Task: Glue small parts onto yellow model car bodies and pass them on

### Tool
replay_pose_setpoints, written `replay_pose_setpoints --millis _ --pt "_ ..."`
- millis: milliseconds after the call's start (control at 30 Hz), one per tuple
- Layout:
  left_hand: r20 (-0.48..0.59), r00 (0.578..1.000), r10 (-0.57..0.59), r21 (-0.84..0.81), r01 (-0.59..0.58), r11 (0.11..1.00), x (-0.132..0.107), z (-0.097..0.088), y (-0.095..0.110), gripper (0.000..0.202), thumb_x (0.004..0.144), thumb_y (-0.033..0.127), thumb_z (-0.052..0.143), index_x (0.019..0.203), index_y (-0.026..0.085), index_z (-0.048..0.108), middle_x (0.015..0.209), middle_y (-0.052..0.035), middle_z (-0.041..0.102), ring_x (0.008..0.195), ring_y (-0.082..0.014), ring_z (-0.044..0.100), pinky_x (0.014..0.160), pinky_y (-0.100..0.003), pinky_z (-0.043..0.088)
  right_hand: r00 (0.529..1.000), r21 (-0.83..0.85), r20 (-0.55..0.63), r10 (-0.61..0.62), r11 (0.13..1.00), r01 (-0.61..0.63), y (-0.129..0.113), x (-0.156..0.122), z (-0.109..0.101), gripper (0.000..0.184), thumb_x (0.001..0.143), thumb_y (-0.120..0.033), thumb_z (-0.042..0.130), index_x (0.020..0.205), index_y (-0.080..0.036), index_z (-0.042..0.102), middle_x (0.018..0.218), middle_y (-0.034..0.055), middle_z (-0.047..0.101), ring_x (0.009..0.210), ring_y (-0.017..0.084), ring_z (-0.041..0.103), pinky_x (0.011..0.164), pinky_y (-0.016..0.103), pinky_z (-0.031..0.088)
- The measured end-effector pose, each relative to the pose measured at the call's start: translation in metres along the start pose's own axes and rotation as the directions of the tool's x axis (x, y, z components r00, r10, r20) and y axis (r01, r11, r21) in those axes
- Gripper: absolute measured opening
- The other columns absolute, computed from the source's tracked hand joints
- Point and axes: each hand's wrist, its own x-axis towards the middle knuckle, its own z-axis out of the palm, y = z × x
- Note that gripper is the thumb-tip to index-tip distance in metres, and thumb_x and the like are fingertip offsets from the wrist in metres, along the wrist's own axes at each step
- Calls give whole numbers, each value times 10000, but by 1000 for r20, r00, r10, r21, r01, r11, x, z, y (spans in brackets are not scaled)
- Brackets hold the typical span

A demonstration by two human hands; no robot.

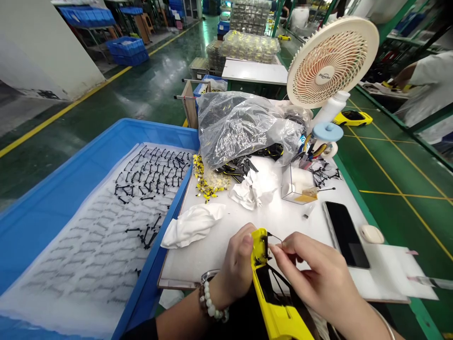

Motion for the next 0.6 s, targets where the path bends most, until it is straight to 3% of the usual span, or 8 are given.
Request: replay_pose_setpoints --millis 67,167,300,500,600 --pt "29 998 52 134 -56 989 -2 -10 12 441 1008 481 266 731 200 462 745 -28 482 693 -176 467 621 -324 365 1000 -43 19 -7 999 7 0 1 -2 223 927 -122 560 755 -197 441 615 -37 464 509 84 438 491 235 359" --pt "14 990 143 279 -141 950 -7 -21 23 231 974 321 429 869 179 579 822 -48 579 778 -182 536 701 -312 415 999 -27 31 -15 1000 16 0 2 -3 219 921 -109 551 758 -200 436 618 -33 459 507 89 436 485 244 348" --pt "-48 986 160 305 -138 942 -9 -21 27 20 834 186 585 836 174 601 747 -19 605 693 -155 562 667 -276 452 998 -11 52 -34 999 34 -1 4 -2 207 916 -103 555 771 -199 443 626 -23 473 511 98 456 486 253 352" --pt "-91 978 186 413 -133 901 -5 -20 31 80 780 126 598 724 176 572 640 20 573 590 -111 532 589 -225 426 993 9 65 -99 995 99 2 9 6 210 904 -89 550 763 -197 439 618 -15 472 513 106 456 485 264 354" --pt "-99 979 180 405 -126 906 -5 -23 29 85 773 123 597 716 180 568 629 26 565 583 -109 530 576 -218 423 981 -20 133 -142 989 146 3 15 -3 188 912 -121 541 756 -196 466 608 -10 482 516 118 463 480 272 359"
